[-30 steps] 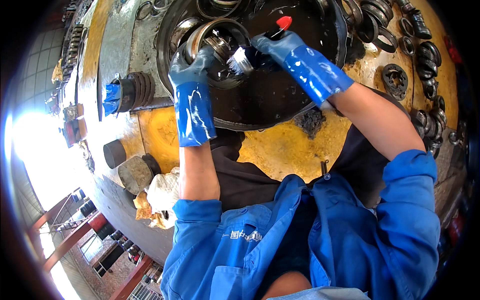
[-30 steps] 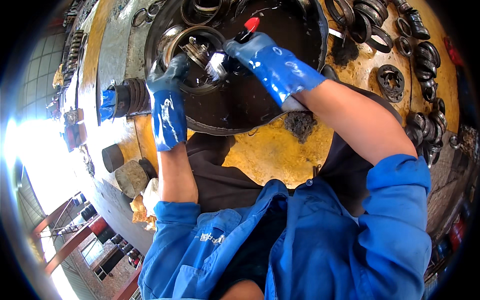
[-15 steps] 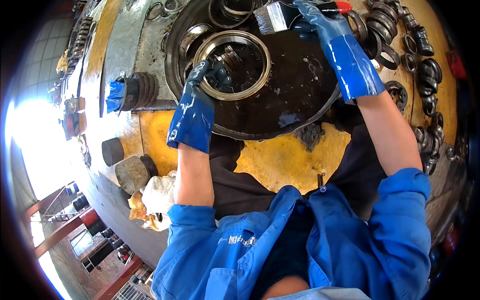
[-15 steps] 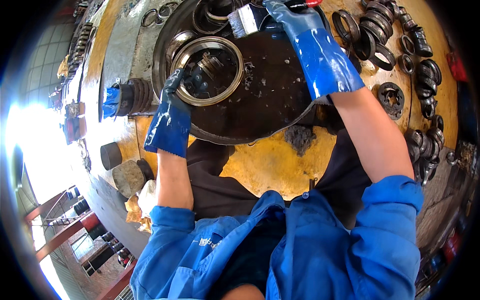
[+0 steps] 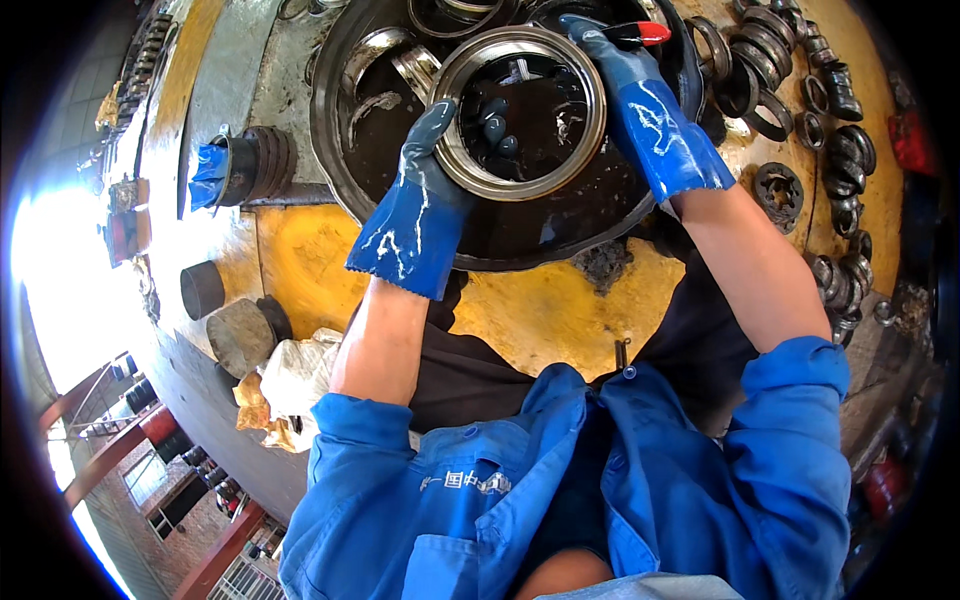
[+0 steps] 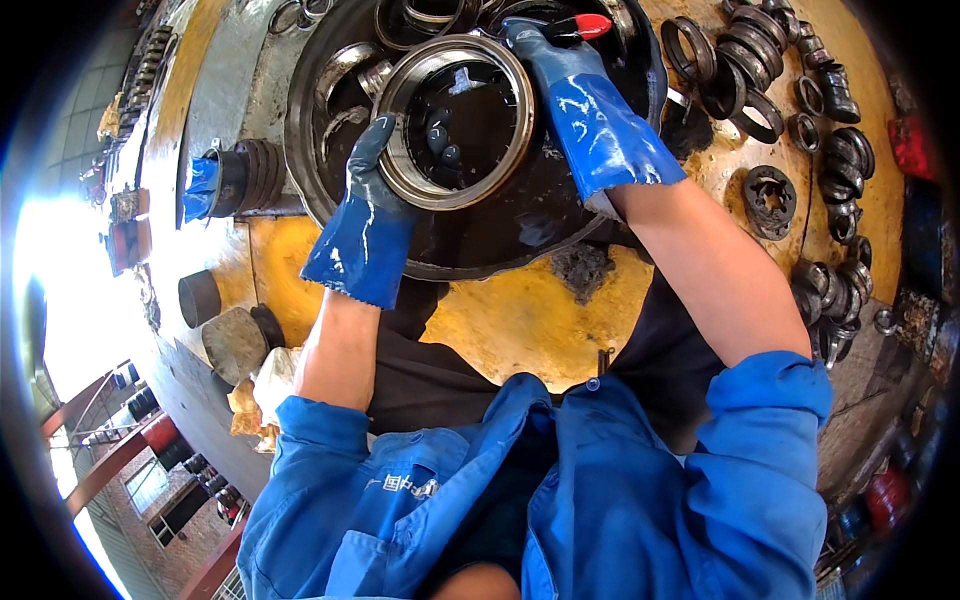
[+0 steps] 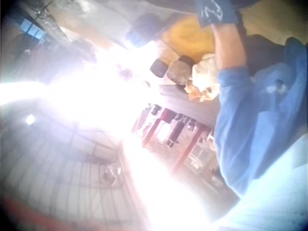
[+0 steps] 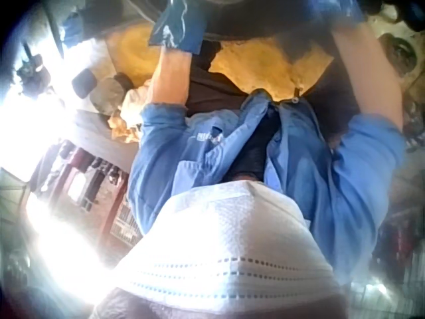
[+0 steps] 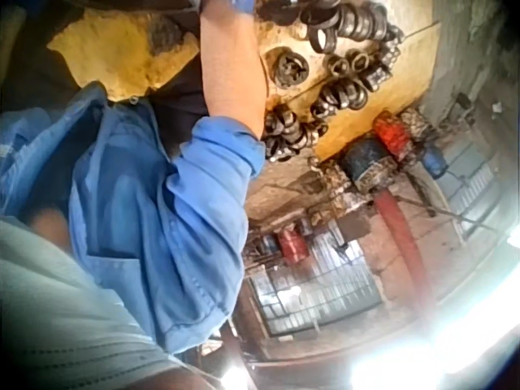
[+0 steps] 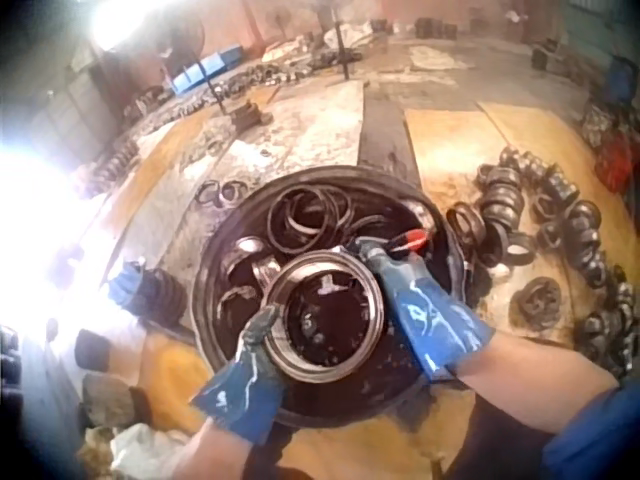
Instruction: The person cleans various metal rings and mechanical components by dipping them into a basin of dark oil and scrubbing them with a brush.
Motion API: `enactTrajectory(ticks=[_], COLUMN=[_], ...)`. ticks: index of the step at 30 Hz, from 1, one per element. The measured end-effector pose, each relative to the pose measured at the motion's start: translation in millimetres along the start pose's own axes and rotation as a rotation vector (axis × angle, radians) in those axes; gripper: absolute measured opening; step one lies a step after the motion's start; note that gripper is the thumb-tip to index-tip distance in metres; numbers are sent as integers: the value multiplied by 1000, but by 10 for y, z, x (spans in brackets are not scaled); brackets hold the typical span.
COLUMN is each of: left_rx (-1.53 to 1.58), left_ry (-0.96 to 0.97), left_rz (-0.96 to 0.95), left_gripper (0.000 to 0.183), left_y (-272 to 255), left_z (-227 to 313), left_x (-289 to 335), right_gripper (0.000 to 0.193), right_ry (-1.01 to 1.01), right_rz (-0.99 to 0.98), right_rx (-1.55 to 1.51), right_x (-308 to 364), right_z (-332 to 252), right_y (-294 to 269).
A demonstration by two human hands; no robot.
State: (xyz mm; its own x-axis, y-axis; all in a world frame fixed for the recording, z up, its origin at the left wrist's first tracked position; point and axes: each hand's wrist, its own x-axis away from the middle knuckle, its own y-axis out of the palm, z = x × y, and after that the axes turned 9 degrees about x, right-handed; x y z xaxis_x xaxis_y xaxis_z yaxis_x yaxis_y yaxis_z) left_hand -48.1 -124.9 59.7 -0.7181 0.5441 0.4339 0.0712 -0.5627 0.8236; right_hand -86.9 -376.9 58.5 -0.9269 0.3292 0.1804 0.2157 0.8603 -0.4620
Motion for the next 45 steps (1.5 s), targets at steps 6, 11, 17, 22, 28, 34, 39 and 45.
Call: enactTrajectory(ticks=[6, 11, 17, 22, 28, 34, 39, 45], left_rx=[-100, -393, -555, -644, -724, -787, -825, -877], left_ry=[-13, 101, 193, 243, 293, 334, 362, 400], left_rz=[19, 106, 155, 182, 202, 213, 220, 233], left_gripper=[53, 53, 54, 54, 54, 55, 55, 56], left_y=[-2, 61, 55, 59, 59, 83, 104, 137], left_z=[-73, -51, -21, 15, 71, 114, 150, 195], left_x=[120, 366, 453, 458, 440, 416, 383, 403], right_gripper=[45, 43, 41, 39, 37, 35, 33, 32], right_ry=[3, 8, 6, 9, 10, 12, 17, 7], right_rz=[-9, -5, -6, -4, 2, 7, 8, 11], right_rx=[10, 10, 13, 20, 30, 35, 55, 75], right_x=[68, 17, -10, 47, 77, 76, 92, 65], right_z=[43, 42, 43, 61, 84, 76, 83, 76], right_y=[92, 105, 65, 83, 164, 221, 277, 281])
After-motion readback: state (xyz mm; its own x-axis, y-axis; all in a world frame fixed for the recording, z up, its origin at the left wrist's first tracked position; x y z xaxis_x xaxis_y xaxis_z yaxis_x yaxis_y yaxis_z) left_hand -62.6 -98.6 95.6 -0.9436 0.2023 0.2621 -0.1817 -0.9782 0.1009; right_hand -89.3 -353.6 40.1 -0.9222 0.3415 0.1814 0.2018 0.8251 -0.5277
